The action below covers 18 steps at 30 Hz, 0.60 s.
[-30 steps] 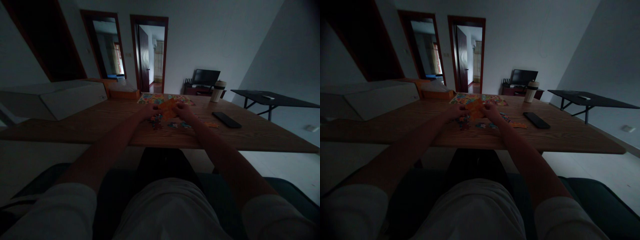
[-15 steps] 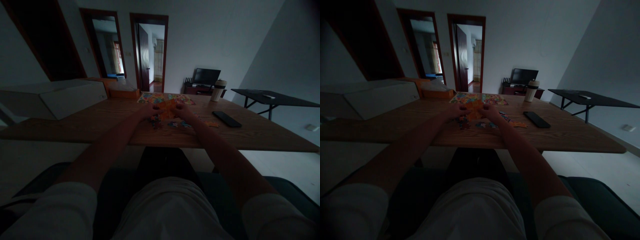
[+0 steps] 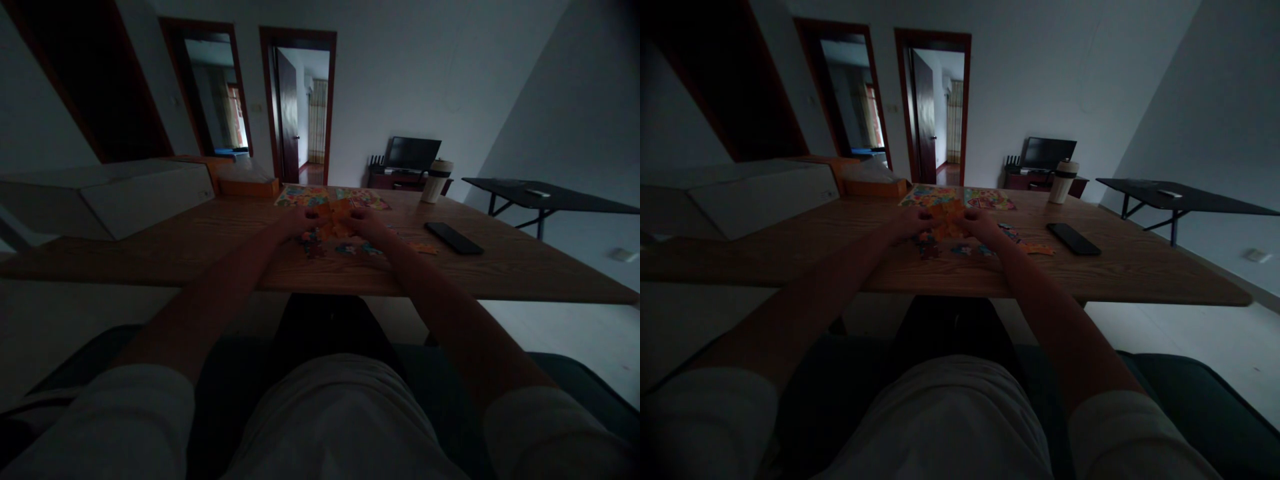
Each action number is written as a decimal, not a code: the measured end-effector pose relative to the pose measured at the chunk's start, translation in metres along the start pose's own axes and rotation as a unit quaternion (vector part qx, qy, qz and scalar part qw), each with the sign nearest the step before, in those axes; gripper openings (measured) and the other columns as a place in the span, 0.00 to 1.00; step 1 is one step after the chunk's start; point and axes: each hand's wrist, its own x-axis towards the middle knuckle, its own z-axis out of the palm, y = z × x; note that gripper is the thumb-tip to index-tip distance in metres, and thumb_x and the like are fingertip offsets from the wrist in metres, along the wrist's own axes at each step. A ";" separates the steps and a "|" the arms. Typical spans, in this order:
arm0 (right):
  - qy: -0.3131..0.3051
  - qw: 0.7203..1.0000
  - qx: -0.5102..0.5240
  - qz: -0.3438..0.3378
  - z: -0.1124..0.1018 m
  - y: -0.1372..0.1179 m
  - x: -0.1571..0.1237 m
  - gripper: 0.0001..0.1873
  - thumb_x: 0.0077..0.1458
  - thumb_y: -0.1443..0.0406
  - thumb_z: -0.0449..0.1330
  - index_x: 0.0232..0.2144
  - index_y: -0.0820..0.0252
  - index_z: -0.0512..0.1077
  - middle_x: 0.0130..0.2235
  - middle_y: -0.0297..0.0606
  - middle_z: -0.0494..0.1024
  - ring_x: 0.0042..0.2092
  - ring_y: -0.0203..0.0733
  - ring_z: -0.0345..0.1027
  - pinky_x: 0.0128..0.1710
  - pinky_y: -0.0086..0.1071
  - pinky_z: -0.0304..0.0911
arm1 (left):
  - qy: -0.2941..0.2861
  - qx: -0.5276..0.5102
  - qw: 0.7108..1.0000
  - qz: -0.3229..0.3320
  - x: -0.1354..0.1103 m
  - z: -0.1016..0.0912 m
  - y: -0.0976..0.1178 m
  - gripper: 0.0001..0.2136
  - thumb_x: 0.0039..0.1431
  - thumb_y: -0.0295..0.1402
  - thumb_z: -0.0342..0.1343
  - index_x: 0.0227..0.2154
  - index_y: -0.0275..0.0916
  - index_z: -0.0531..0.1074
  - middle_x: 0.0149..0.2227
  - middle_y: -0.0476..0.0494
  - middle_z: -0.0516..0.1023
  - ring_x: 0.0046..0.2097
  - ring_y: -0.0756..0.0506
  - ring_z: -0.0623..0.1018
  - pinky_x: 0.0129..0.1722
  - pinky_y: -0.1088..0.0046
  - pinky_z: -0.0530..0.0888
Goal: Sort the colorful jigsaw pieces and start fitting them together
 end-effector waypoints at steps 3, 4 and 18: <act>0.046 0.999 -0.006 0.018 0.000 -0.004 -0.001 0.12 0.54 0.55 0.67 0.33 0.57 0.76 0.31 0.36 0.79 0.28 0.35 0.69 0.25 0.27 0.66 | 0.016 0.024 0.999 -0.018 0.000 0.000 0.002 0.14 0.62 0.39 0.62 0.42 0.32 0.79 0.35 0.43 0.82 0.33 0.49 0.75 0.34 0.74 0.71; 0.061 0.998 -0.008 0.025 0.000 -0.006 -0.002 0.11 0.55 0.56 0.67 0.33 0.57 0.75 0.30 0.36 0.78 0.27 0.35 0.67 0.24 0.27 0.65 | 0.019 0.029 0.999 -0.022 0.000 -0.001 0.002 0.14 0.62 0.39 0.62 0.41 0.31 0.79 0.35 0.43 0.82 0.33 0.49 0.75 0.34 0.74 0.70; 0.155 0.977 0.108 0.097 -0.007 -0.006 0.006 0.10 0.51 0.61 0.60 0.38 0.56 0.70 0.37 0.37 0.77 0.31 0.36 0.71 0.28 0.28 0.67 | 0.104 -0.045 0.993 -0.022 0.013 -0.012 -0.021 0.13 0.62 0.39 0.62 0.44 0.35 0.78 0.41 0.40 0.82 0.37 0.46 0.77 0.39 0.70 0.75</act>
